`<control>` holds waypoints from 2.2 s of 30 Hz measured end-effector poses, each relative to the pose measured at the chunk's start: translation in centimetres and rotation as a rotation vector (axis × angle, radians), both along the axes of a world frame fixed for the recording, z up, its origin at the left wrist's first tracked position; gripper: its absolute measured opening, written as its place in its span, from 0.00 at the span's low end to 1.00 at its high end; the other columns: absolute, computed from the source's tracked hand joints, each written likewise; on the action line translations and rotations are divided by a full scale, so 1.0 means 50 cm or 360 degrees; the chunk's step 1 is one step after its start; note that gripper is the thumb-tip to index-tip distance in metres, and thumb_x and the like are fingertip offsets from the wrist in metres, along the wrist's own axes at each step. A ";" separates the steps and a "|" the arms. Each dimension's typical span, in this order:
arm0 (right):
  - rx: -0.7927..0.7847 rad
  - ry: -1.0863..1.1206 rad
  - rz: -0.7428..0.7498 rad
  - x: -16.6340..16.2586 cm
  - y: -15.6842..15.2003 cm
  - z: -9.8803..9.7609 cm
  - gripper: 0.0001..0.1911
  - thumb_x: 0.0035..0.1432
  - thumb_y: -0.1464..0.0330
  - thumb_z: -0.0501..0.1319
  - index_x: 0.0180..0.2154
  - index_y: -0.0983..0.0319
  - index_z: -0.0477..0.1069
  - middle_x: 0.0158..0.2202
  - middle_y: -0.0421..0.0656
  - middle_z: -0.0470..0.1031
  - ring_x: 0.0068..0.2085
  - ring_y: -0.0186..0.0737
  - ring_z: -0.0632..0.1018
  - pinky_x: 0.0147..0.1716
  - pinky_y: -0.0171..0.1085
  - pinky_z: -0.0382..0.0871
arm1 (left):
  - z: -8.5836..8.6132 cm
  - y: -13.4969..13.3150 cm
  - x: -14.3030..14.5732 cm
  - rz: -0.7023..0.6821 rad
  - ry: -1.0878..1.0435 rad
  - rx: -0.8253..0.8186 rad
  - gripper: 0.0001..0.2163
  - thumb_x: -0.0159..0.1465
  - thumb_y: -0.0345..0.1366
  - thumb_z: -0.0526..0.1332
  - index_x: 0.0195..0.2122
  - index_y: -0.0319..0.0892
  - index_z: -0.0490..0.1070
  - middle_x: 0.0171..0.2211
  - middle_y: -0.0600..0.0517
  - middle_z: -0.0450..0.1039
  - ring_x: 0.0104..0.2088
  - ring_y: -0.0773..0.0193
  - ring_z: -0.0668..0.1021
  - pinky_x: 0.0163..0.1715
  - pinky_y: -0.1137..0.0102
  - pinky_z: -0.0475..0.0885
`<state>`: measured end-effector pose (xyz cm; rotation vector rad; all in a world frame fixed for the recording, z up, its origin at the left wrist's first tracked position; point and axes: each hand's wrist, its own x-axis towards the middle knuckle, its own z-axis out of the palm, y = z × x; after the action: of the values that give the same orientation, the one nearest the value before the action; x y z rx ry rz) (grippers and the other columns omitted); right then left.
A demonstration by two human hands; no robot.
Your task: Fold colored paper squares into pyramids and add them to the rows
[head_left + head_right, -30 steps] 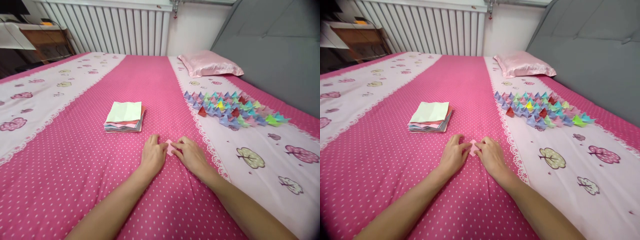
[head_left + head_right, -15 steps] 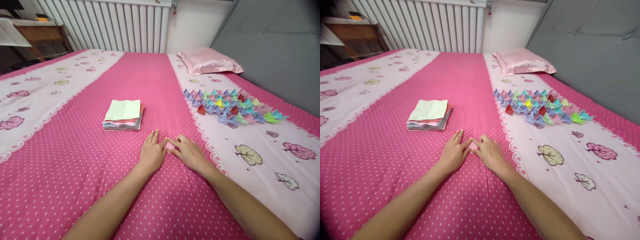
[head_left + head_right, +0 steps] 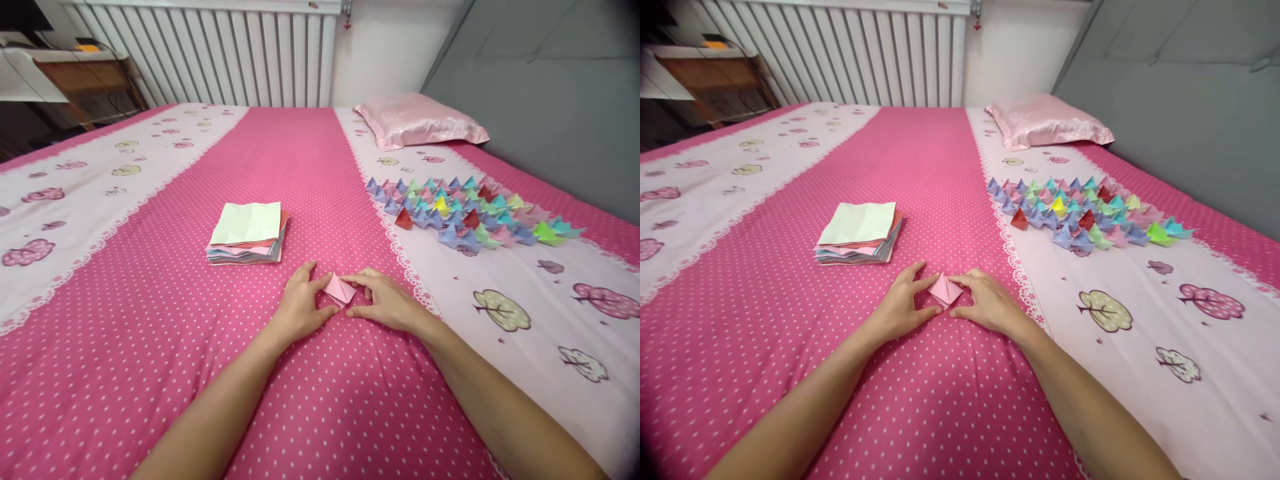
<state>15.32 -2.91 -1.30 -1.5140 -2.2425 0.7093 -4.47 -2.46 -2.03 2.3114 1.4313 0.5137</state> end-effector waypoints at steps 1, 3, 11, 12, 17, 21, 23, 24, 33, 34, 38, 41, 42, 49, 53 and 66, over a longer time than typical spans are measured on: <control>0.0022 0.0000 -0.0009 -0.001 0.000 0.003 0.30 0.46 0.60 0.66 0.52 0.59 0.67 0.36 0.44 0.69 0.37 0.41 0.71 0.34 0.37 0.63 | 0.004 0.001 -0.002 0.0009 -0.0050 0.0023 0.26 0.53 0.39 0.64 0.54 0.41 0.65 0.59 0.39 0.55 0.59 0.47 0.61 0.55 0.55 0.59; 0.0077 -0.0002 -0.0018 -0.003 -0.001 0.006 0.28 0.46 0.60 0.66 0.50 0.60 0.68 0.35 0.44 0.70 0.36 0.41 0.71 0.34 0.37 0.62 | 0.013 0.002 -0.003 0.0035 -0.0143 0.0092 0.24 0.53 0.36 0.63 0.52 0.40 0.65 0.56 0.40 0.59 0.55 0.50 0.65 0.52 0.58 0.63; 0.0161 0.0039 -0.0202 -0.016 -0.009 0.009 0.19 0.42 0.64 0.68 0.38 0.62 0.69 0.33 0.41 0.73 0.33 0.38 0.72 0.30 0.35 0.62 | 0.020 -0.005 0.009 -0.0015 -0.0154 0.0123 0.08 0.56 0.31 0.59 0.37 0.41 0.69 0.35 0.50 0.69 0.33 0.63 0.73 0.33 0.70 0.69; 0.0170 0.0043 -0.0209 -0.017 -0.009 0.009 0.18 0.42 0.64 0.68 0.37 0.61 0.69 0.32 0.41 0.73 0.32 0.38 0.72 0.30 0.35 0.62 | 0.017 -0.006 0.010 -0.0035 -0.0145 0.0110 0.08 0.56 0.31 0.58 0.37 0.41 0.70 0.35 0.50 0.70 0.33 0.64 0.73 0.32 0.71 0.68; 0.0142 0.0093 -0.0167 -0.016 -0.009 0.014 0.11 0.45 0.65 0.66 0.33 0.61 0.72 0.31 0.41 0.73 0.30 0.36 0.72 0.30 0.35 0.63 | 0.006 -0.007 0.013 -0.0042 -0.0121 0.0076 0.09 0.56 0.29 0.57 0.36 0.40 0.73 0.33 0.49 0.72 0.30 0.65 0.73 0.31 0.72 0.67; 0.0101 0.0103 -0.0157 -0.011 -0.005 0.015 0.07 0.50 0.66 0.63 0.33 0.61 0.75 0.30 0.42 0.73 0.29 0.35 0.72 0.30 0.35 0.64 | 0.006 -0.006 0.014 -0.0026 -0.0102 0.0071 0.09 0.58 0.32 0.56 0.36 0.41 0.75 0.32 0.49 0.72 0.30 0.65 0.74 0.31 0.72 0.66; 0.0120 0.0088 -0.0126 -0.010 -0.001 0.011 0.06 0.53 0.68 0.61 0.32 0.61 0.75 0.30 0.42 0.73 0.29 0.35 0.72 0.30 0.35 0.63 | 0.007 -0.005 0.016 -0.0012 -0.0096 0.0057 0.09 0.60 0.34 0.55 0.35 0.41 0.76 0.32 0.49 0.72 0.31 0.65 0.74 0.32 0.72 0.66; 0.0135 0.0079 -0.0116 -0.010 0.002 0.008 0.06 0.54 0.68 0.59 0.32 0.61 0.75 0.30 0.42 0.73 0.29 0.36 0.72 0.30 0.35 0.63 | 0.007 -0.004 0.017 0.0002 -0.0083 0.0048 0.10 0.61 0.34 0.54 0.34 0.41 0.76 0.31 0.49 0.72 0.31 0.64 0.74 0.33 0.72 0.66; 0.0167 0.0155 -0.0288 -0.025 0.012 -0.027 0.05 0.55 0.67 0.57 0.32 0.61 0.70 0.30 0.41 0.74 0.31 0.37 0.72 0.30 0.35 0.62 | 0.003 0.002 0.033 0.0297 0.0077 -0.0065 0.10 0.62 0.35 0.52 0.35 0.41 0.72 0.33 0.48 0.76 0.34 0.60 0.76 0.34 0.69 0.66; 0.0159 0.0180 -0.0320 -0.027 0.012 -0.030 0.05 0.55 0.67 0.58 0.33 0.61 0.70 0.30 0.41 0.74 0.31 0.37 0.72 0.30 0.35 0.62 | 0.002 0.002 0.035 0.0327 0.0083 -0.0074 0.10 0.62 0.36 0.52 0.37 0.42 0.71 0.34 0.48 0.76 0.34 0.60 0.76 0.34 0.69 0.66; 0.0176 0.0275 -0.0351 -0.029 0.011 -0.038 0.05 0.54 0.68 0.59 0.35 0.60 0.69 0.30 0.39 0.74 0.29 0.36 0.72 0.27 0.34 0.62 | 0.001 0.001 0.042 0.0428 0.0123 -0.0049 0.10 0.61 0.35 0.53 0.43 0.43 0.66 0.34 0.48 0.75 0.33 0.59 0.76 0.32 0.68 0.66; 0.0228 0.0285 -0.0307 -0.028 0.012 -0.040 0.05 0.54 0.68 0.59 0.34 0.59 0.73 0.31 0.41 0.74 0.31 0.37 0.72 0.30 0.35 0.63 | 0.002 0.001 0.043 0.0416 0.0134 0.0010 0.10 0.60 0.34 0.53 0.42 0.44 0.66 0.36 0.48 0.74 0.35 0.58 0.76 0.32 0.68 0.66; 0.0236 0.0275 -0.0305 -0.028 0.012 -0.041 0.06 0.54 0.68 0.59 0.35 0.59 0.74 0.31 0.41 0.74 0.31 0.37 0.72 0.31 0.35 0.64 | 0.002 0.001 0.043 0.0403 0.0135 0.0026 0.09 0.60 0.34 0.53 0.41 0.44 0.67 0.36 0.49 0.73 0.35 0.58 0.76 0.32 0.69 0.66; 0.0269 0.0202 -0.0436 -0.042 0.011 -0.043 0.09 0.52 0.62 0.60 0.32 0.58 0.75 0.31 0.42 0.74 0.30 0.38 0.73 0.30 0.36 0.65 | 0.000 0.004 0.050 0.0404 0.0142 -0.0011 0.09 0.59 0.34 0.52 0.37 0.47 0.70 0.34 0.51 0.74 0.33 0.59 0.75 0.29 0.69 0.64; 0.0296 0.0222 -0.0466 -0.051 0.011 -0.043 0.09 0.50 0.62 0.60 0.32 0.59 0.75 0.30 0.42 0.75 0.30 0.38 0.74 0.31 0.36 0.66 | 0.000 0.006 0.054 0.0461 0.0089 -0.0044 0.09 0.56 0.37 0.54 0.35 0.46 0.71 0.33 0.50 0.74 0.33 0.59 0.75 0.29 0.69 0.64; 0.0161 0.0326 -0.0509 -0.044 0.020 -0.056 0.11 0.44 0.72 0.58 0.32 0.58 0.74 0.28 0.38 0.75 0.28 0.34 0.72 0.28 0.33 0.63 | 0.002 0.017 0.046 0.0406 -0.0097 -0.0224 0.14 0.51 0.28 0.54 0.37 0.42 0.74 0.32 0.49 0.75 0.31 0.61 0.74 0.33 0.69 0.67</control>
<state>13.12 -1.89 -4.11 -1.6191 -1.8054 0.6124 -2.18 -1.59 -1.92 2.0002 1.6864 0.5307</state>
